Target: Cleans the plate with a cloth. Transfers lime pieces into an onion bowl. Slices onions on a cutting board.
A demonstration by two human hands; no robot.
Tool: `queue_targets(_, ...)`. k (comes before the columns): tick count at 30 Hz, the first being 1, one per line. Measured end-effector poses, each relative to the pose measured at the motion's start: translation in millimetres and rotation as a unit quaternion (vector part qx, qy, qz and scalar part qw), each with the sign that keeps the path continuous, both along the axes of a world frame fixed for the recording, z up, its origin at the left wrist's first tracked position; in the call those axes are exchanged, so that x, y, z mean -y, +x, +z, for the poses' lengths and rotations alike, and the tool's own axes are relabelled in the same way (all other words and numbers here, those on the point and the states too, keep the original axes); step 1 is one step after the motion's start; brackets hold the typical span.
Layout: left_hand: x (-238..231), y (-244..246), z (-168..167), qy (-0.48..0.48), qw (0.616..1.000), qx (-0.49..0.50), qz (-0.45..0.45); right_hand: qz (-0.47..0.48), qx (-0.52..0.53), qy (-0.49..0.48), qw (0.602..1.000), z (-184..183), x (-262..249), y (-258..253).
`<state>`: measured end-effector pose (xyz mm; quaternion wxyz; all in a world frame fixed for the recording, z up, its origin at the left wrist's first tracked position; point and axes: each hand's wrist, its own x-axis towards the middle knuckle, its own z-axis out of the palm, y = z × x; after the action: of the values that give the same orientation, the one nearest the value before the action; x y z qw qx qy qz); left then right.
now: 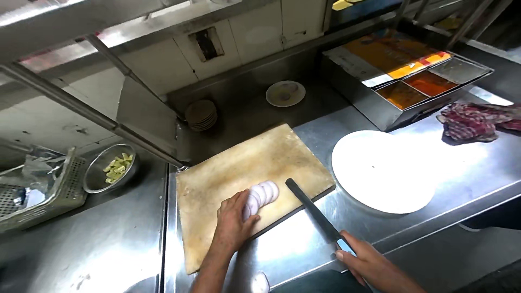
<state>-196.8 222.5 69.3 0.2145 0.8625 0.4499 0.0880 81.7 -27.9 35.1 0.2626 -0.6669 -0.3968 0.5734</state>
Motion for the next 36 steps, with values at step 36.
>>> queue_targets(36, 7.0, 108.8, 25.2, -0.014, 0.991, -0.027, -0.132, -0.020, -0.275, 0.001, 0.961, 6.9, 37.3, 39.0)
